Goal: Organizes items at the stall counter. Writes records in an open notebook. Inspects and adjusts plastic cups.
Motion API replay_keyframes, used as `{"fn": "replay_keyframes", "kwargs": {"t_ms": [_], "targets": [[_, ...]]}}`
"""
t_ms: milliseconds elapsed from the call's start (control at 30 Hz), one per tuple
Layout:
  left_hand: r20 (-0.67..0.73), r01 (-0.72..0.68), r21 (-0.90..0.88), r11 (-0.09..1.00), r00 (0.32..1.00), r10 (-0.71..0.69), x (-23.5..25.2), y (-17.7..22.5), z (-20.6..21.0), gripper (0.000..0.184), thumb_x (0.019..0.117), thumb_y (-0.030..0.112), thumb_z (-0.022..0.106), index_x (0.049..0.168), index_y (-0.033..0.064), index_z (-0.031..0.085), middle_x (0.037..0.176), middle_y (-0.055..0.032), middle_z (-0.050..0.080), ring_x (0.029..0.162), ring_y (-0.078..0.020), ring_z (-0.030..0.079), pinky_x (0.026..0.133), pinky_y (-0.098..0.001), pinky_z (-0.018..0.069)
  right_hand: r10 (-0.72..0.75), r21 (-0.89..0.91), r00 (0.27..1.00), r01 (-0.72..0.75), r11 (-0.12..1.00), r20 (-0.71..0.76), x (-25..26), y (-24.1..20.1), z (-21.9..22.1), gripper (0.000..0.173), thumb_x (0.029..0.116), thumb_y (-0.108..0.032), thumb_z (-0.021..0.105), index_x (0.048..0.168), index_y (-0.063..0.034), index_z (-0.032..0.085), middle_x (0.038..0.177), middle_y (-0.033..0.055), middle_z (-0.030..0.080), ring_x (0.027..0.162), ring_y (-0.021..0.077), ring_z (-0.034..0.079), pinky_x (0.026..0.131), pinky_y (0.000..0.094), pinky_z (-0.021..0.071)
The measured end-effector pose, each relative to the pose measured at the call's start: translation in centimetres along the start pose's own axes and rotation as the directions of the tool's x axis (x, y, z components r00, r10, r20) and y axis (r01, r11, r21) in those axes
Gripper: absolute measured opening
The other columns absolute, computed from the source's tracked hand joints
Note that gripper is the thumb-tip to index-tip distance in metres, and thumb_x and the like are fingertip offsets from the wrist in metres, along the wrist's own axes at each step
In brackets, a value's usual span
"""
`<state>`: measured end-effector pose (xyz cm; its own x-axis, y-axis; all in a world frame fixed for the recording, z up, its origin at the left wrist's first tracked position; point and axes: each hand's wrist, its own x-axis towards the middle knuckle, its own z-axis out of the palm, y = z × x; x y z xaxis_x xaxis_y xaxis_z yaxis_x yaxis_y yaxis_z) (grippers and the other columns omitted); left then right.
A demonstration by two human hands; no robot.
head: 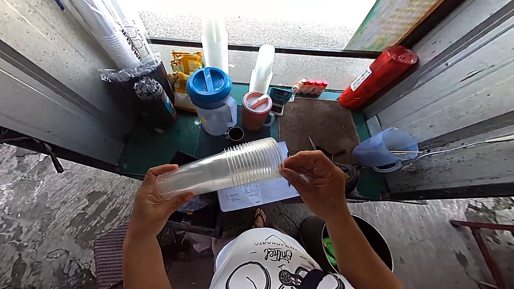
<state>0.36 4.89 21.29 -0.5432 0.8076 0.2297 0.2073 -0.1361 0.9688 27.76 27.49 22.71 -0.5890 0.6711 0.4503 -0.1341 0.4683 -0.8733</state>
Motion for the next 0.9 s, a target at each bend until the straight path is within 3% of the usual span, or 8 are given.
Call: {"fn": "replay_keyframes", "kwargs": {"t_ms": [133,367,533,700,900], "targets": [[0.004,0.005,0.002,1.000,1.000,-0.005,0.02,0.19,0.13,0.068,0.0777,0.031,0.090,0.135,0.0169,0.055,0.119,0.0013,0.070,0.103,-0.0113,0.072,0.085,-0.0265,0.0630,0.010,0.006,1.000,-0.009,1.000,-0.008,-0.08,-0.16,-0.10,0.024,0.0934,-0.012,0.076,0.115,-0.0116,0.064,0.099,-0.0004,0.076,0.090,0.0127,0.075,0.086,0.0296,0.0646],[0.011,0.001,-0.007,1.000,1.000,-0.001,-0.16,0.58,0.36,0.068,0.0779,0.029,0.090,0.135,0.0148,0.055,0.120,-0.0004,0.070,0.105,-0.0129,0.071,0.091,-0.0280,0.0616,-0.002,-0.013,0.999,0.002,1.000,-0.032,-0.19,-0.32,0.03,0.026,0.0906,-0.011,0.078,0.112,-0.0121,0.063,0.096,-0.0015,0.076,0.088,0.0116,0.075,0.084,0.0288,0.0648],[0.005,0.009,-0.001,1.000,1.000,-0.009,-0.35,0.79,0.40,0.068,0.0784,0.033,0.089,0.135,0.0165,0.055,0.119,0.0008,0.070,0.099,-0.0113,0.072,0.080,-0.0264,0.0641,-0.015,-0.016,0.999,0.014,1.000,-0.041,-0.19,-0.46,0.03,0.034,0.0896,-0.015,0.080,0.118,-0.0158,0.061,0.097,-0.0025,0.076,0.089,0.0116,0.075,0.084,0.0284,0.0645],[0.007,-0.003,0.000,1.000,1.000,0.003,-0.56,0.80,0.49,0.068,0.0784,0.031,0.090,0.135,0.0143,0.055,0.119,-0.0012,0.070,0.101,-0.0131,0.072,0.083,-0.0278,0.0638,-0.017,-0.024,0.999,0.016,1.000,-0.043,-0.34,-0.22,0.16,0.030,0.0892,-0.014,0.080,0.113,-0.0146,0.060,0.096,-0.0022,0.075,0.087,0.0114,0.074,0.083,0.0285,0.0645],[0.002,0.027,-0.007,1.000,1.000,-0.027,-0.72,1.03,0.76,0.069,0.0782,0.031,0.090,0.135,0.0134,0.054,0.118,-0.0017,0.071,0.101,-0.0138,0.072,0.083,-0.0277,0.0639,-0.016,-0.005,0.999,0.015,1.000,-0.052,-0.32,-0.30,0.19,0.036,0.0864,-0.016,0.083,0.115,-0.0163,0.060,0.094,-0.0024,0.075,0.085,0.0116,0.074,0.081,0.0278,0.0641]]}}
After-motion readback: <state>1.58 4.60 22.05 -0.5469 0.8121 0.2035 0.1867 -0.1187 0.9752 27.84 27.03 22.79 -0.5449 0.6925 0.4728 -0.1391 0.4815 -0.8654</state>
